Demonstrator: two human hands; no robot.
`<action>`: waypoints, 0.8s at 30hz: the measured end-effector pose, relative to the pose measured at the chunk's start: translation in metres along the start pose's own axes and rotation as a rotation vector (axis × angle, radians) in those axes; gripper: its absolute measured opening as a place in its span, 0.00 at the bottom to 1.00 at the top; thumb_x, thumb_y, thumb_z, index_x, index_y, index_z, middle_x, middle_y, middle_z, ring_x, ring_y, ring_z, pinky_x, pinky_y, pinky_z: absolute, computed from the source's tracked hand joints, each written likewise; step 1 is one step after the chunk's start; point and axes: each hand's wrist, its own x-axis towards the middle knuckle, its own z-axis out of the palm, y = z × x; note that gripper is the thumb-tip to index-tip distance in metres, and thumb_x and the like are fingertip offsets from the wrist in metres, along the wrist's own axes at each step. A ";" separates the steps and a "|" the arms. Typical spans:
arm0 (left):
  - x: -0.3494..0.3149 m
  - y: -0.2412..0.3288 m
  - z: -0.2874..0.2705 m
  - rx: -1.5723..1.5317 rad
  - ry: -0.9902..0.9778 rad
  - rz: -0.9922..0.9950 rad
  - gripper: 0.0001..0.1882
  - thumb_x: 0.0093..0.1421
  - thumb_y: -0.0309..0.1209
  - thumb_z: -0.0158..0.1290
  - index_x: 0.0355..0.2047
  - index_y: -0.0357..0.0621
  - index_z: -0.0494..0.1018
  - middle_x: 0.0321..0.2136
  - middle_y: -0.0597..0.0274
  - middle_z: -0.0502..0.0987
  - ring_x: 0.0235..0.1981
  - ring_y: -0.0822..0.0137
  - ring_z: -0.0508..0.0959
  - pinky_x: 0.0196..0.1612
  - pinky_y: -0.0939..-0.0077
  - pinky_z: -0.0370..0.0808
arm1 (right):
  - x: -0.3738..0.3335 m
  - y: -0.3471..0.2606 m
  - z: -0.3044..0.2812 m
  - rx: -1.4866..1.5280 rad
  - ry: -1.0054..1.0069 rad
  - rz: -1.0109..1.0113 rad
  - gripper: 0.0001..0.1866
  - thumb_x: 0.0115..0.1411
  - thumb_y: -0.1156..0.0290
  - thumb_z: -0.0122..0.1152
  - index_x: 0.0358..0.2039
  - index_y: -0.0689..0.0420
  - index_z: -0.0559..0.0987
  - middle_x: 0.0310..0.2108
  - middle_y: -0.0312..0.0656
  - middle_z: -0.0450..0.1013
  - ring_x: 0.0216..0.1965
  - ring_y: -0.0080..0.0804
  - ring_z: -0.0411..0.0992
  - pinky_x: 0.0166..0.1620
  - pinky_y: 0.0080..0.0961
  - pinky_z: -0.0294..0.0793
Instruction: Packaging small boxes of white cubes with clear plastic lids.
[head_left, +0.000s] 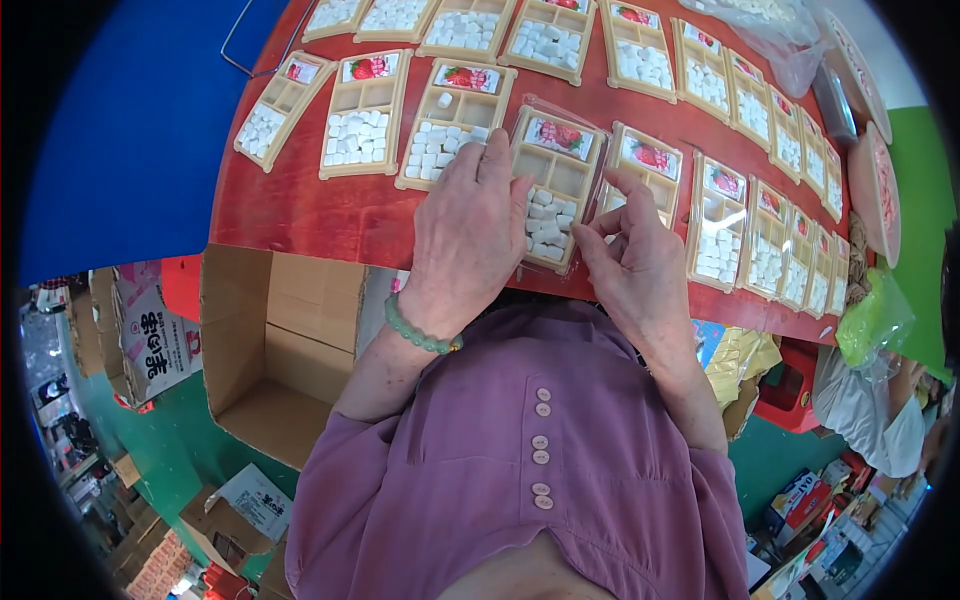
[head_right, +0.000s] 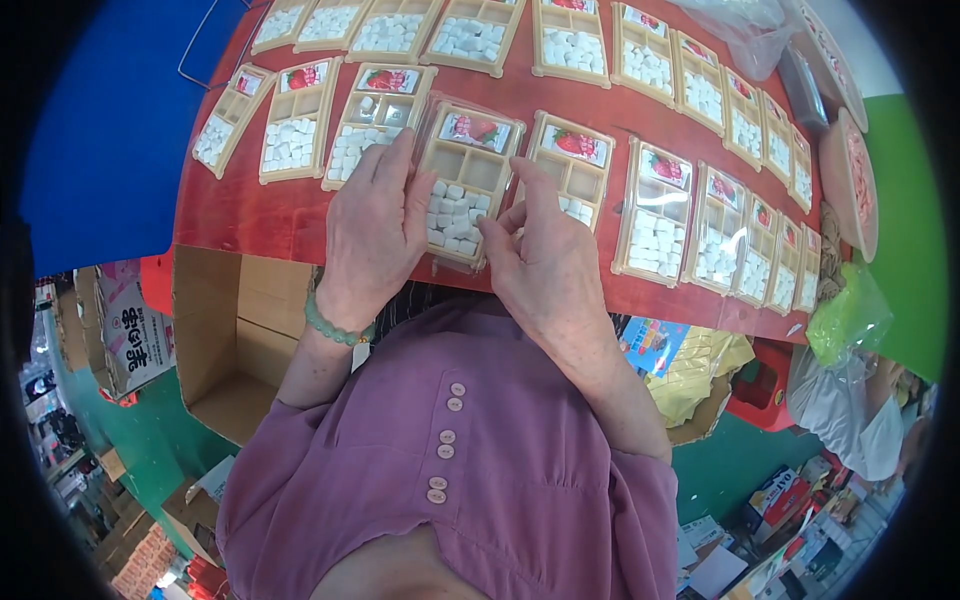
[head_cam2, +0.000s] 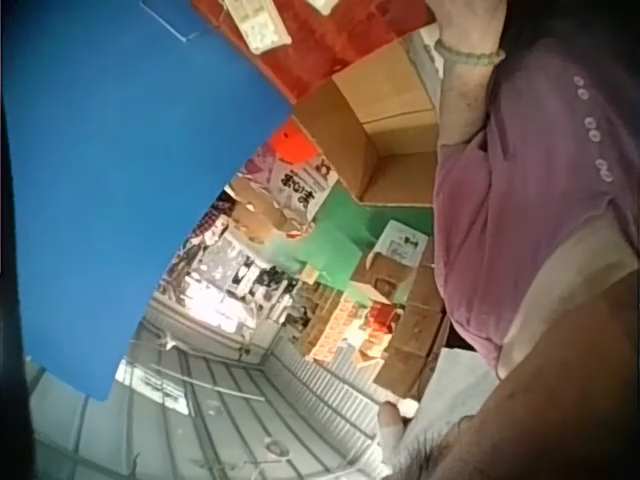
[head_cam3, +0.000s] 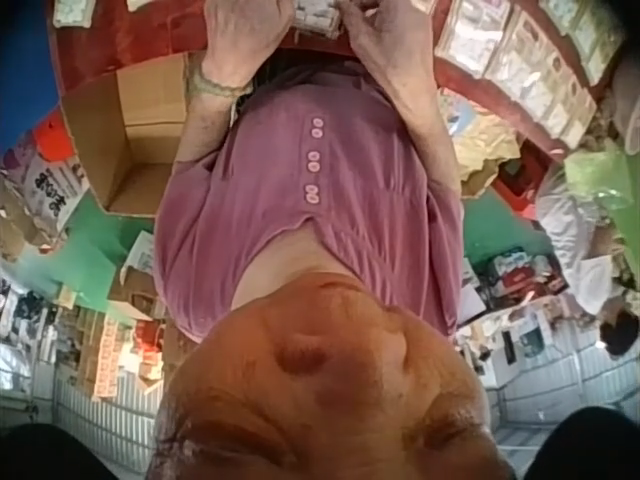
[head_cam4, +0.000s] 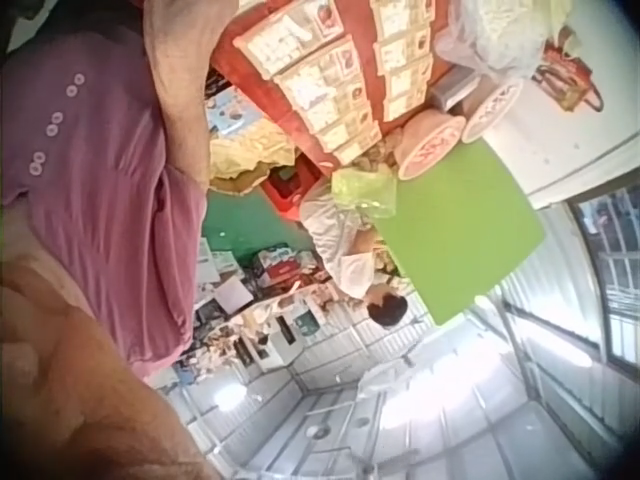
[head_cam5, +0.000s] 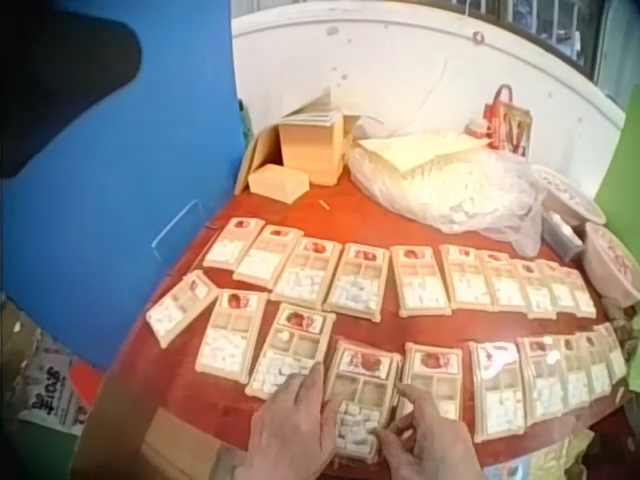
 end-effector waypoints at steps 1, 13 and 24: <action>0.001 0.001 0.001 0.048 0.034 0.027 0.19 0.57 0.28 0.50 0.48 0.33 0.66 0.33 0.50 0.71 0.32 0.51 0.74 0.31 0.65 0.72 | 0.001 0.000 0.000 -0.002 -0.002 0.002 0.24 0.54 0.78 0.59 0.52 0.62 0.65 0.21 0.37 0.71 0.17 0.17 0.64 0.22 0.17 0.64; 0.003 0.004 0.007 0.148 0.007 0.148 0.18 0.54 0.29 0.54 0.44 0.34 0.69 0.40 0.53 0.71 0.39 0.55 0.73 0.39 0.67 0.73 | 0.002 0.004 0.008 -0.249 0.015 -0.125 0.20 0.54 0.76 0.59 0.48 0.65 0.70 0.25 0.46 0.73 0.22 0.36 0.73 0.27 0.29 0.71; 0.002 0.012 0.011 0.074 -0.180 0.140 0.33 0.53 0.35 0.56 0.53 0.25 0.58 0.55 0.34 0.58 0.57 0.41 0.61 0.55 0.58 0.64 | -0.010 0.001 -0.007 -0.179 0.000 -0.208 0.15 0.53 0.80 0.57 0.43 0.63 0.72 0.30 0.48 0.71 0.30 0.43 0.73 0.30 0.32 0.73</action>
